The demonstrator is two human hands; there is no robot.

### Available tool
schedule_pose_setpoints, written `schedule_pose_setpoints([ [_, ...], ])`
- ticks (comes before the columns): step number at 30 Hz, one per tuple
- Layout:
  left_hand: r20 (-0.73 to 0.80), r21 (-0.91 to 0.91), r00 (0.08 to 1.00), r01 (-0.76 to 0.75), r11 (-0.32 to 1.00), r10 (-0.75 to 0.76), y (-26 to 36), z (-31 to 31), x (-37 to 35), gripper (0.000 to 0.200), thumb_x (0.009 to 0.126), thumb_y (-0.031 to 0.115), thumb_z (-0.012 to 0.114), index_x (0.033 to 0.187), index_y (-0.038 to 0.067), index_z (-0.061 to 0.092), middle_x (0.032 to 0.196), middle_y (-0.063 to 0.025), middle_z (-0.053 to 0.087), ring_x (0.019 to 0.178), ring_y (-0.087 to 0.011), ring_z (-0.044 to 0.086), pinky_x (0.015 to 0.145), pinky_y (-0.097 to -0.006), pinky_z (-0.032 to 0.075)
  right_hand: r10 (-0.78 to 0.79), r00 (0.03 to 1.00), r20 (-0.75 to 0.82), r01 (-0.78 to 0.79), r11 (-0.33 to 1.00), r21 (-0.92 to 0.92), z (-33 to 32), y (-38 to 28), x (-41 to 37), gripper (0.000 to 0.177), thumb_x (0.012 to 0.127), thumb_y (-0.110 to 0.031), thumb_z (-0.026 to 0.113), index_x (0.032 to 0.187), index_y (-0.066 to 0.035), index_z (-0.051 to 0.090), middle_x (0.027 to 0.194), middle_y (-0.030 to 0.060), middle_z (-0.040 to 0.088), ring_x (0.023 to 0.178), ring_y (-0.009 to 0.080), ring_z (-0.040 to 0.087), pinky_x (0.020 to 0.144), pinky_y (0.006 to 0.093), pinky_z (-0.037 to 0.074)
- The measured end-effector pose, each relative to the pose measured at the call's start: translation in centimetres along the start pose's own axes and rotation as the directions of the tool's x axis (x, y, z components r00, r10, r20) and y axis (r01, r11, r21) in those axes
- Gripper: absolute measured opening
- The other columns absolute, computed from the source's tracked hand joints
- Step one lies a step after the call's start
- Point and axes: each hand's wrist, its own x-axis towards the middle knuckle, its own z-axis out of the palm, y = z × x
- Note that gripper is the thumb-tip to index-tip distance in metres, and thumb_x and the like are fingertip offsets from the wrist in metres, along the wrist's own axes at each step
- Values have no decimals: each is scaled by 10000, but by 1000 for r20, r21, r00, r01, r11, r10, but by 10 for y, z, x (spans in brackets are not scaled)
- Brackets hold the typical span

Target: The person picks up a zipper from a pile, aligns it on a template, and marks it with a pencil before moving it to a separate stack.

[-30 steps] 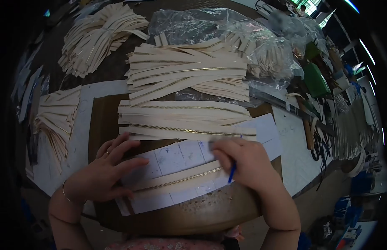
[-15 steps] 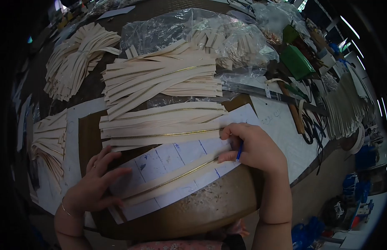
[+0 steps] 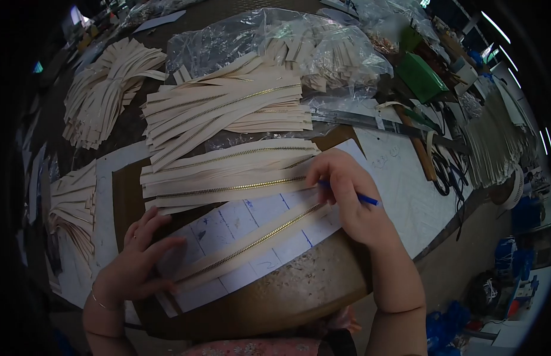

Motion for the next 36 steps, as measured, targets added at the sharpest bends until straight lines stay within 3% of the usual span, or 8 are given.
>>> schedule_pose_setpoints([
  [1, -5, -15, 1000, -1, 1000, 1, 3, -2, 1, 776, 652, 374, 866, 1349, 200, 573, 1517, -173, 348, 1477, -443, 199, 1168, -523, 211, -57, 997, 47, 50, 990, 131, 6, 1, -2, 535, 1064, -452, 378, 876, 3, 590, 875, 71, 572, 750, 127, 518, 725, 268, 452],
  [5, -24, -23, 1000, -8, 1000, 7, 5, -3, 1, 778, 676, 332, 854, 1382, 224, 546, 1505, -164, 363, 1471, -434, 223, 1160, -519, 220, -66, 987, 146, 27, 967, 255, 23, 8, -1, 608, 1066, -505, 300, 832, -10, 564, 902, 94, 559, 735, 123, 514, 736, 256, 440],
  [8, -25, -30, 999, -28, 999, 27, 3, -3, 1, 775, 700, 334, 843, 1399, 224, 526, 1515, -158, 349, 1479, -421, 210, 1159, -525, 218, 87, 970, 227, -148, 952, 269, 21, 13, 2, 638, 1063, -534, 259, 773, -29, 520, 890, 96, 542, 724, 119, 518, 733, 249, 431],
  [14, -21, -19, 998, -67, 998, 67, -7, 0, 2, 737, 734, 368, 818, 1394, 192, 543, 1529, -147, 340, 1486, -410, 196, 1175, -530, 207, 224, 969, 102, -243, 937, 251, 27, 15, 1, 707, 1002, -677, 264, 660, -74, 398, 831, 81, 475, 624, 138, 438, 607, 265, 390],
  [18, -57, -86, 997, -60, 995, 55, -5, 2, 2, 736, 752, 335, 811, 1414, 200, 521, 1529, -130, 341, 1492, -390, 197, 1176, -533, 205, 203, 971, 125, -235, 903, 360, 23, 19, 1, 673, 1046, -586, 244, 695, -53, 456, 849, 95, 509, 656, 131, 483, 665, 262, 419],
  [23, -37, -22, 997, -61, 998, 61, -2, 1, 1, 780, 785, 270, 792, 1471, 220, 425, 1533, -138, 309, 1490, -389, 188, 1174, -540, 197, 199, 977, 73, -212, 922, 325, 23, 22, 1, 661, 1055, -562, 247, 689, -51, 449, 841, 97, 510, 650, 135, 475, 658, 266, 419],
  [28, -45, -2, 998, -43, 999, 43, 0, 1, 0, 794, 752, 308, 818, 1455, 224, 458, 1538, -124, 319, 1497, -399, 172, 1176, -544, 206, 227, 973, 32, -223, 910, 350, 25, 19, 1, 640, 1071, -521, 245, 683, -50, 442, 831, 97, 511, 648, 138, 471, 649, 264, 417],
  [36, -30, 22, 998, -58, 998, 59, 7, -2, 1, 788, 729, 282, 825, 1437, 221, 482, 1524, -121, 339, 1493, -433, 159, 1170, -551, 208, 186, 982, 19, -185, 952, 243, 26, 20, -1, 573, 1085, -453, 295, 688, -67, 446, 805, 73, 525, 595, 109, 464, 549, 236, 391],
])
